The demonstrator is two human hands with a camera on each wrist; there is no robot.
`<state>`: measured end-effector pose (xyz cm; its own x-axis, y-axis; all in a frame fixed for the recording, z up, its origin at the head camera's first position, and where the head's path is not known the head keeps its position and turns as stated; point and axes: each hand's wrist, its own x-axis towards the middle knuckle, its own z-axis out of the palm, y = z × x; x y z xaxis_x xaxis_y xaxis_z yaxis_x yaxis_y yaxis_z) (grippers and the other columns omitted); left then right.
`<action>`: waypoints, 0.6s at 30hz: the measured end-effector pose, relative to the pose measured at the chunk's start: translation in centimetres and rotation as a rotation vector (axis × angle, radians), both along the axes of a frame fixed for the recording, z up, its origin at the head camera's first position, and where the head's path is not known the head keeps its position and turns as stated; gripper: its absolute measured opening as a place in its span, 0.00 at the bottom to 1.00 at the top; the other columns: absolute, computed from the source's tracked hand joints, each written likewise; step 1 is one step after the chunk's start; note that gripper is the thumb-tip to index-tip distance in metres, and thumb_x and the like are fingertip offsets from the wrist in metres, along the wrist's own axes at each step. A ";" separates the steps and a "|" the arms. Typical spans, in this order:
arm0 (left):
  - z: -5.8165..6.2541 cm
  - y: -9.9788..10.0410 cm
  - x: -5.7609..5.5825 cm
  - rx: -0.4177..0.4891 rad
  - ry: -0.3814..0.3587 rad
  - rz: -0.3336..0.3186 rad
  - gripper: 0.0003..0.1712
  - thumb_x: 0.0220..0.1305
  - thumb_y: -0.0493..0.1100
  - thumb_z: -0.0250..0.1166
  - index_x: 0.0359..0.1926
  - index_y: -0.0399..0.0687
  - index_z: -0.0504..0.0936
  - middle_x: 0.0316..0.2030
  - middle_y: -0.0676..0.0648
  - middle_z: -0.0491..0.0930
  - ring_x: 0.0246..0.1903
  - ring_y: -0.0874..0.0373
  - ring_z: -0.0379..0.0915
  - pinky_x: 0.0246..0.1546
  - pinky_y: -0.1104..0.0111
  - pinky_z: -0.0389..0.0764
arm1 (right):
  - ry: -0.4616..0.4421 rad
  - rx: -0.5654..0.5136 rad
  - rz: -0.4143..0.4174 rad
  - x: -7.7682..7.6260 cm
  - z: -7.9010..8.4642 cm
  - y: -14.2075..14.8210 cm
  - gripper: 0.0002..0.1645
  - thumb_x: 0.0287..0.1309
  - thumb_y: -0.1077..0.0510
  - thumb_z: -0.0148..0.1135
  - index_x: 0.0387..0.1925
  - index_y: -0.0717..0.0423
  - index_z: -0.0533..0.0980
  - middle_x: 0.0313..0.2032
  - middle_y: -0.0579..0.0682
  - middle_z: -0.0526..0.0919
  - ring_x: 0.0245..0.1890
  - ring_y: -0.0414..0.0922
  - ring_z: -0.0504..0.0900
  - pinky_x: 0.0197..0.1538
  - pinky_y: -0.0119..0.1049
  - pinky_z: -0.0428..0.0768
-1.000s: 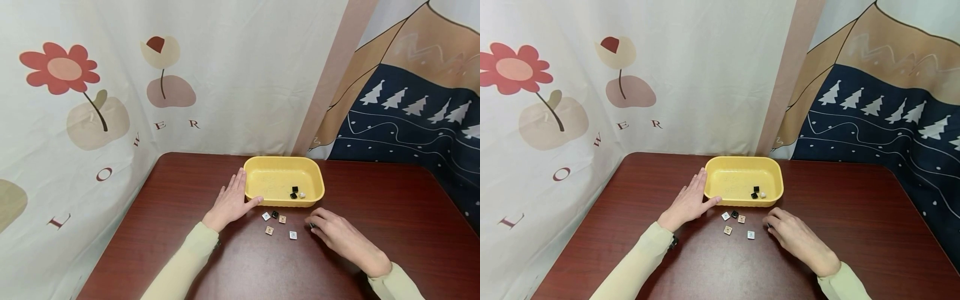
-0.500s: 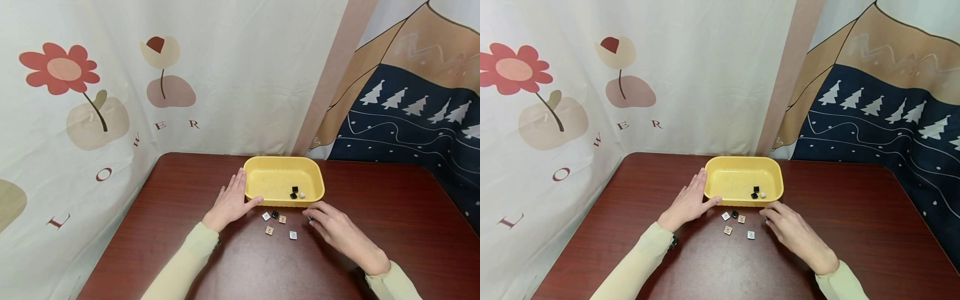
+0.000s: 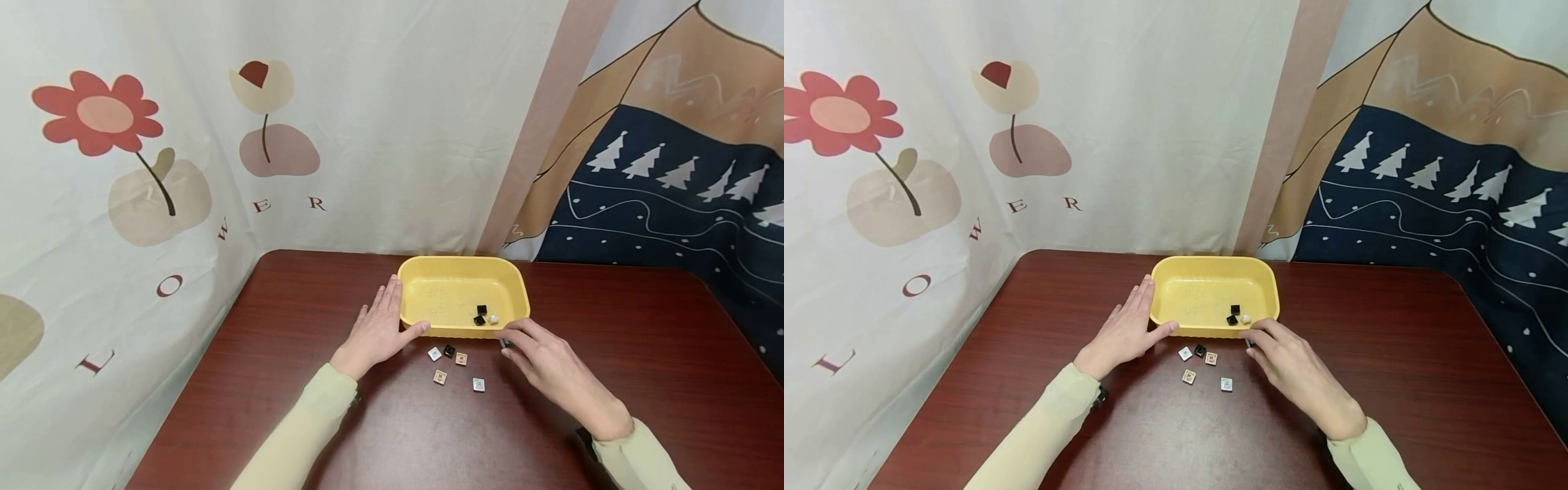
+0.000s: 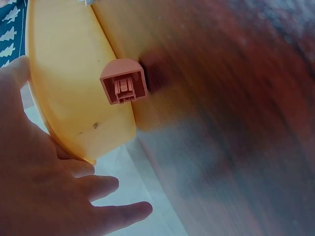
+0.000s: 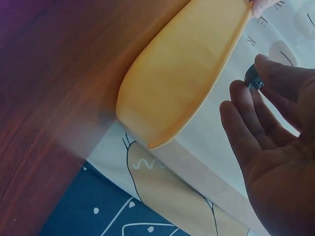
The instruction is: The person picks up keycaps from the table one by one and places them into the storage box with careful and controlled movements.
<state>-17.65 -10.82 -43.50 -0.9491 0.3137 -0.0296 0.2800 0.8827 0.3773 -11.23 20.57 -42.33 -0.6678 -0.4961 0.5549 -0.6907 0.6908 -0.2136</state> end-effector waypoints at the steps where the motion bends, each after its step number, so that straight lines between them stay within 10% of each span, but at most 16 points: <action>1: 0.0 0.0 0.0 0.000 0.000 0.000 0.63 0.67 0.81 0.49 0.84 0.42 0.41 0.83 0.47 0.36 0.80 0.44 0.42 0.71 0.37 0.57 | -0.002 -0.002 -0.008 -0.1 0.1 0.0 0.22 0.47 0.68 0.80 0.47 0.57 0.85 0.45 0.47 0.82 0.40 0.42 0.84 0.42 0.42 0.85; 18: 0.1 0.0 0.1 -0.005 0.001 -0.001 0.64 0.67 0.81 0.49 0.83 0.42 0.40 0.83 0.45 0.38 0.80 0.43 0.42 0.71 0.37 0.57 | -0.010 -0.060 -0.140 -2.1 0.5 -0.1 0.18 0.53 0.67 0.78 0.47 0.61 0.84 0.42 0.52 0.82 0.36 0.45 0.83 0.37 0.45 0.85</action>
<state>-17.52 -10.82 -43.40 -0.9489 0.3142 -0.0302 0.2810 0.8846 0.3722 -13.36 20.44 -41.86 -0.7335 -0.3642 0.5739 -0.5864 0.7660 -0.2633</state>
